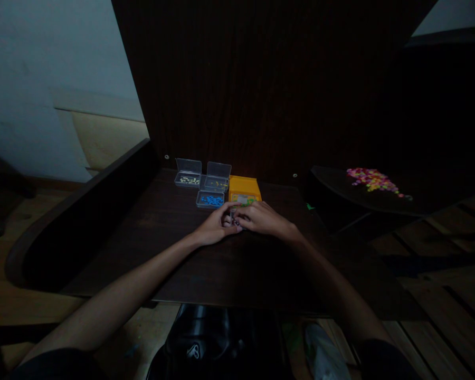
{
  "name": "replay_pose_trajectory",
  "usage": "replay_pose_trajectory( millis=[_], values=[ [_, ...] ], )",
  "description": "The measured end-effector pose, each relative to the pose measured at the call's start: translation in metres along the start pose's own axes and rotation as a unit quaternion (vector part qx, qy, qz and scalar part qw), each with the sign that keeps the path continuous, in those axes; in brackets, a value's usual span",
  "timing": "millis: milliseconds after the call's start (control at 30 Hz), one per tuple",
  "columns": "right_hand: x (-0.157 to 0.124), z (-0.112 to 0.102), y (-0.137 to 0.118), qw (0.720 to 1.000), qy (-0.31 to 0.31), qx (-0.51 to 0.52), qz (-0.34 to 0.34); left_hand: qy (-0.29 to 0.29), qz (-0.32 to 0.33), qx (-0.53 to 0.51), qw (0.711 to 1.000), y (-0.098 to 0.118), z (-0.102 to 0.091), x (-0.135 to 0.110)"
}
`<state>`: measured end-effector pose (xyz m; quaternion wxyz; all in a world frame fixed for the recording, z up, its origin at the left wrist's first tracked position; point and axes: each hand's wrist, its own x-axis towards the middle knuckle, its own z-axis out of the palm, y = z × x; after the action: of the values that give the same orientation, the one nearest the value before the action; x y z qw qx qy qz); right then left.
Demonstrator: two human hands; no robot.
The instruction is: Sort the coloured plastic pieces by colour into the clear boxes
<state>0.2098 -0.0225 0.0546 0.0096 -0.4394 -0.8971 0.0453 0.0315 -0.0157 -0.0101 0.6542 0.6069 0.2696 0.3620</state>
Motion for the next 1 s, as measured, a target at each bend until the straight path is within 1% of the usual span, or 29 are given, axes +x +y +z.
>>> replay_pose_trajectory(
  millis=[133,267,367,500,567,633,700,767,800,867,1000],
  values=[
    [-0.002,-0.002,-0.006,0.999,-0.004,-0.046,0.009,-0.003,0.005,0.0,1.0,0.0,0.0,0.0],
    [-0.004,-0.005,-0.008,0.999,0.008,-0.042,0.01,-0.003,0.004,-0.003,1.0,0.001,-0.001,0.0],
    [-0.008,-0.005,-0.001,0.999,0.051,-0.004,0.007,-0.001,0.004,-0.007,1.0,0.002,-0.001,0.0],
    [-0.018,-0.004,0.012,0.988,0.125,0.092,0.001,0.001,0.001,-0.015,1.0,0.004,0.0,0.0],
    [-0.025,-0.004,0.018,0.981,0.134,0.138,-0.007,0.004,0.0,-0.007,1.0,0.005,-0.001,0.0],
    [-0.032,-0.003,0.021,0.979,0.11,0.173,-0.018,0.008,0.005,0.007,1.0,0.006,-0.002,0.0],
    [-0.038,0.0,0.023,0.979,0.051,0.195,-0.026,0.012,0.009,0.02,1.0,0.008,-0.004,0.0],
    [-0.043,0.006,0.024,0.98,-0.012,0.198,-0.034,0.022,0.009,0.035,0.999,0.009,-0.006,0.001],
    [-0.044,0.01,0.023,0.979,-0.034,0.196,-0.039,0.029,0.009,0.041,0.999,0.009,-0.007,0.001],
    [-0.047,0.019,0.023,0.979,-0.049,0.191,-0.05,0.039,0.006,0.048,0.998,0.01,-0.008,0.002],
    [-0.048,0.035,0.02,0.981,-0.025,0.185,-0.055,0.041,0.0,0.041,0.998,0.01,-0.007,0.001]
  ],
)
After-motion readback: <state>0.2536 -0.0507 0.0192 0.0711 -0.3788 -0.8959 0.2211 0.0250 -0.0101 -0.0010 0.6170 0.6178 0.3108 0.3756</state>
